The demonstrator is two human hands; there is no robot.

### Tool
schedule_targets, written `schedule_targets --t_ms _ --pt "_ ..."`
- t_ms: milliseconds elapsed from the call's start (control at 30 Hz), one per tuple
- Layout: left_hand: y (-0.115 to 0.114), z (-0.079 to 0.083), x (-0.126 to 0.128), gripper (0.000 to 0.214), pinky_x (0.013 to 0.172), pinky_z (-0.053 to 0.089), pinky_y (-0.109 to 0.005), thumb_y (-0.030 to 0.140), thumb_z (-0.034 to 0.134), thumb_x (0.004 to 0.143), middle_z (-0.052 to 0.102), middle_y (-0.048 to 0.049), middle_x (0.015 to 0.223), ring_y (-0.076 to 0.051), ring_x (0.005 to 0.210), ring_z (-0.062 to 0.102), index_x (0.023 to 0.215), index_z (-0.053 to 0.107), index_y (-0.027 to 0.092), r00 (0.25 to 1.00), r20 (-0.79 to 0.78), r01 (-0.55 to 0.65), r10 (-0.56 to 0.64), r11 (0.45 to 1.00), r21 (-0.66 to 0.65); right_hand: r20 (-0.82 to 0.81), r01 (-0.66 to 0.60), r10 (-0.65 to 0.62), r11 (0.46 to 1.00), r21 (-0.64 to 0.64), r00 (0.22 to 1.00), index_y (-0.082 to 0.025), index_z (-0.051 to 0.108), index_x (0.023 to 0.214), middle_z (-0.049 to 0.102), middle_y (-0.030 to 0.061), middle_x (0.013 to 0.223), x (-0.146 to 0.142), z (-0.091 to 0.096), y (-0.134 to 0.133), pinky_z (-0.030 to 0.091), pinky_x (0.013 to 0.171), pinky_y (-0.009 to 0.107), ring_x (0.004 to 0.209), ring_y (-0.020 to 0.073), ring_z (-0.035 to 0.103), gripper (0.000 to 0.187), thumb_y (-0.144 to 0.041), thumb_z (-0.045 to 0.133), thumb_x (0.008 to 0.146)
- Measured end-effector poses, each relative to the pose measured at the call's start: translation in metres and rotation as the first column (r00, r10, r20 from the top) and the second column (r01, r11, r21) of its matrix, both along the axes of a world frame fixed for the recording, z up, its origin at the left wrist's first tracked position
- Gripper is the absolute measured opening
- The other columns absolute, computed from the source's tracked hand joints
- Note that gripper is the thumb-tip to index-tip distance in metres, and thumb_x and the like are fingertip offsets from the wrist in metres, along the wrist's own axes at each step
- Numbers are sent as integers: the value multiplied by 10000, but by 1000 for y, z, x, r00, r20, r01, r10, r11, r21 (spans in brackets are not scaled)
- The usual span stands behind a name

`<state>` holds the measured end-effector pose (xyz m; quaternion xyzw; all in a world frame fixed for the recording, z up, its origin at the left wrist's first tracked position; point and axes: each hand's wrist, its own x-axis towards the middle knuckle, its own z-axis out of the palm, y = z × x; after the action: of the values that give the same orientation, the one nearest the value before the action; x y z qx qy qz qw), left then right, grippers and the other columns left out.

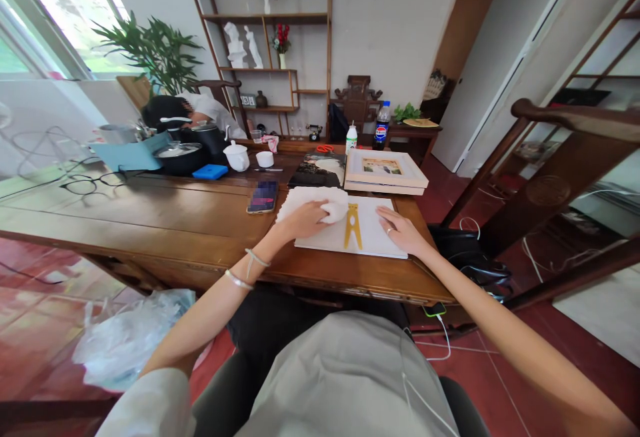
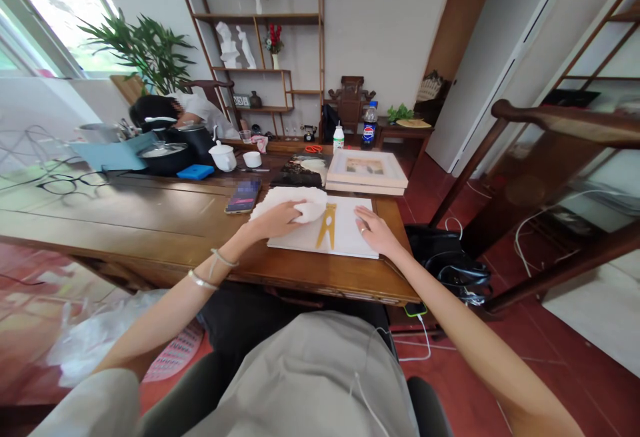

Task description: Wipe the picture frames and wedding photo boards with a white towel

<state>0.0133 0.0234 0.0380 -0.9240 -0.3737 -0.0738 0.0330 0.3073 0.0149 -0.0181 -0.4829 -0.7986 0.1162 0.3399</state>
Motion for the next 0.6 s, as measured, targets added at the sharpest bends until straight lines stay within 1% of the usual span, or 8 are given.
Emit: schedule_targets --t_ms 100,167,233,300,333,400,500,600 --pt "-37 0 -2 251 1064 357 -358 248 453 910 565 -126 1299 -236 1310 411 810 656 138 998 18 52 -52 999 10 -6 6 -6 1000 -2 1000 -216 607 1231 535 42 1342 -1 1 -1 286 1134 454 1299 242 423 392 -303 464 877" --pt "-59 -3 -1 242 1084 336 -367 244 455 912 520 -93 1356 -225 1334 377 829 663 154 996 37 74 -75 997 27 -3 6 -6 1000 -3 1000 -223 602 1235 533 37 1344 -2 1 -2 284 1133 460 1299 239 425 392 -295 463 876" --pt "-73 -8 3 218 1105 303 -394 234 471 904 434 -61 1432 -227 1360 332 865 675 168 996 35 82 -85 995 63 11 10 -10 1000 -7 1000 -211 597 1241 530 45 1347 -2 2 -2 286 1130 461 1300 237 424 397 -291 454 879" --pt "-78 -14 9 207 1118 268 -431 241 488 899 357 -47 1481 -243 1377 296 899 686 179 997 18 71 -74 991 111 31 18 -17 1000 -9 999 -191 594 1244 527 59 1349 -2 3 -2 290 1128 461 1301 240 422 404 -292 441 884" --pt "-77 -16 12 215 1117 259 -447 255 488 903 336 -50 1492 -253 1378 292 916 689 182 998 7 59 -60 990 132 41 21 -20 1000 -7 999 -185 592 1246 526 64 1349 -2 3 -2 290 1127 461 1302 240 421 407 -293 435 886" --pt "-67 -17 17 260 1103 270 -465 311 466 923 332 -74 1492 -264 1368 310 955 688 179 999 -18 32 -30 987 156 55 26 -26 1000 0 998 -178 589 1249 524 70 1351 -1 2 -2 289 1129 459 1303 240 419 411 -292 428 888" --pt "-39 -13 22 343 1072 316 -459 384 424 943 335 -114 1485 -268 1357 331 1019 670 158 997 -73 15 -3 985 172 66 34 -35 999 9 997 -149 585 1252 517 92 1354 -1 1 0 291 1129 450 1305 243 416 422 -292 421 889" --pt "-8 -6 26 348 1056 344 -433 375 416 949 327 -121 1488 -256 1361 325 1059 648 141 993 -117 3 18 984 180 70 31 -32 999 15 997 -141 584 1251 517 99 1353 0 -1 1 298 1126 449 1305 246 417 425 -287 415 889"
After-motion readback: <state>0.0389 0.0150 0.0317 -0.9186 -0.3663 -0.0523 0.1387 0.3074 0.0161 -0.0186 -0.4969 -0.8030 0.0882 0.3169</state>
